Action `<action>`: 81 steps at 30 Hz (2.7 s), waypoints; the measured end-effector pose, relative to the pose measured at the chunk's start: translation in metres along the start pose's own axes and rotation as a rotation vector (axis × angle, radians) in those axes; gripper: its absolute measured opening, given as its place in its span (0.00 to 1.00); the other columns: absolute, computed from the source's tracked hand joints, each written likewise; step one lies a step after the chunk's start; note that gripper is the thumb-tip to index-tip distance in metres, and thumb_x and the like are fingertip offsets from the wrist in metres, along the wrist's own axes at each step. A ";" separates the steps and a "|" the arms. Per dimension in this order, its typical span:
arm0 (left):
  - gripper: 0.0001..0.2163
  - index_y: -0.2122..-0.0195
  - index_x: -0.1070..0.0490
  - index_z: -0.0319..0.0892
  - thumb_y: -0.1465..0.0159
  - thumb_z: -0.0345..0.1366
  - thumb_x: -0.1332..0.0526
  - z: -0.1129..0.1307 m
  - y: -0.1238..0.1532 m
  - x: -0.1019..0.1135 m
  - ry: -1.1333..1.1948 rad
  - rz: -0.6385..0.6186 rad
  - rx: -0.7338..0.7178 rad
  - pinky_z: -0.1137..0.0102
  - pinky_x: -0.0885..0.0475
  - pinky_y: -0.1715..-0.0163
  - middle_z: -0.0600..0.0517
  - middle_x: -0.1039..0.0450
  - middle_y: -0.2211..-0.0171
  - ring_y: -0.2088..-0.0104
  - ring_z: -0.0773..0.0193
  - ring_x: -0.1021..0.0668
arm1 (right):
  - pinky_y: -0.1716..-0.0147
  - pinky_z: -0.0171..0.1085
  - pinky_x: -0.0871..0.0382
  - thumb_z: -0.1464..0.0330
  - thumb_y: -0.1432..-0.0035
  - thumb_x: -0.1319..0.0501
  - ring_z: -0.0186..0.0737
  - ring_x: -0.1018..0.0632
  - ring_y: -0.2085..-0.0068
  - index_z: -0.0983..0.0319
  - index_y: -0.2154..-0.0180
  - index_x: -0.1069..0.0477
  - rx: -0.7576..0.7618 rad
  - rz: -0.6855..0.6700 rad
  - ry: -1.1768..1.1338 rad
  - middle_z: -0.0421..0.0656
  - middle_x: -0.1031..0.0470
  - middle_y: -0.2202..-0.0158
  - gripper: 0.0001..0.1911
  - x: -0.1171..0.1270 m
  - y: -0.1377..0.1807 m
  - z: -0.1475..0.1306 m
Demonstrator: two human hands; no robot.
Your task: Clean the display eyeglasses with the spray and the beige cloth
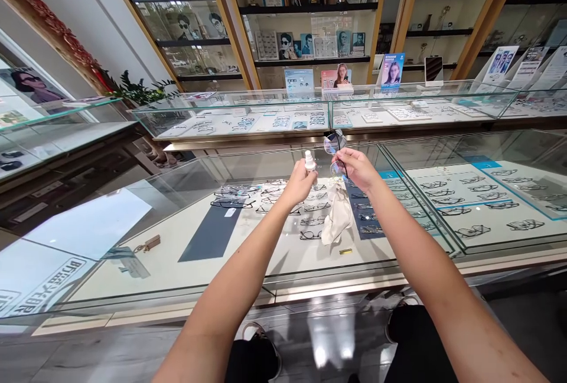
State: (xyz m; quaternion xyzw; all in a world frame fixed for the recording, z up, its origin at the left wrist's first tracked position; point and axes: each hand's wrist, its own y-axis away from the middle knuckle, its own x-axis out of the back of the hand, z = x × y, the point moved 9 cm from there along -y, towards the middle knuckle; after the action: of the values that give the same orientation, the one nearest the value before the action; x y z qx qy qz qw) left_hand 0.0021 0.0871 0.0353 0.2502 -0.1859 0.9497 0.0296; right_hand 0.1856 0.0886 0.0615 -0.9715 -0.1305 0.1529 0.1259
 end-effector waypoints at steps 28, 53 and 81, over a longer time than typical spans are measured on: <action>0.07 0.59 0.29 0.46 0.29 0.42 0.36 0.042 0.029 0.006 -0.347 0.166 -0.080 0.60 0.31 0.56 0.44 0.21 0.60 0.58 0.49 0.20 | 0.65 0.37 0.26 0.46 0.61 0.14 0.37 0.22 0.66 0.57 0.70 0.21 0.040 0.077 -0.042 0.40 0.19 0.67 0.28 0.018 -0.002 -0.012; 0.11 0.78 0.37 0.43 0.48 0.42 0.37 0.055 0.024 -0.018 0.581 -0.303 0.026 0.66 0.33 0.65 0.48 0.27 0.65 0.66 0.61 0.29 | 0.50 0.41 0.29 0.46 0.54 0.16 0.41 0.19 0.61 0.58 0.72 0.19 -0.007 -0.138 0.104 0.42 0.16 0.67 0.25 -0.007 0.006 -0.011; 0.34 0.55 0.34 0.45 0.48 0.57 0.17 0.047 0.037 -0.040 0.821 -0.091 0.046 0.73 0.29 0.71 0.55 0.19 0.70 0.74 0.67 0.22 | 0.62 0.33 0.25 0.50 0.56 0.14 0.35 0.22 0.64 0.59 0.69 0.22 -0.007 -0.039 -0.234 0.39 0.18 0.65 0.26 -0.028 0.009 0.005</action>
State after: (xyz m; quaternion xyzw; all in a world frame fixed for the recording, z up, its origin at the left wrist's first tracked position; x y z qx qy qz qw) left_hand 0.0532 0.0370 0.0419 -0.1411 -0.1263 0.9722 0.1375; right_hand 0.1604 0.0728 0.0614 -0.9446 -0.1639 0.2624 0.1093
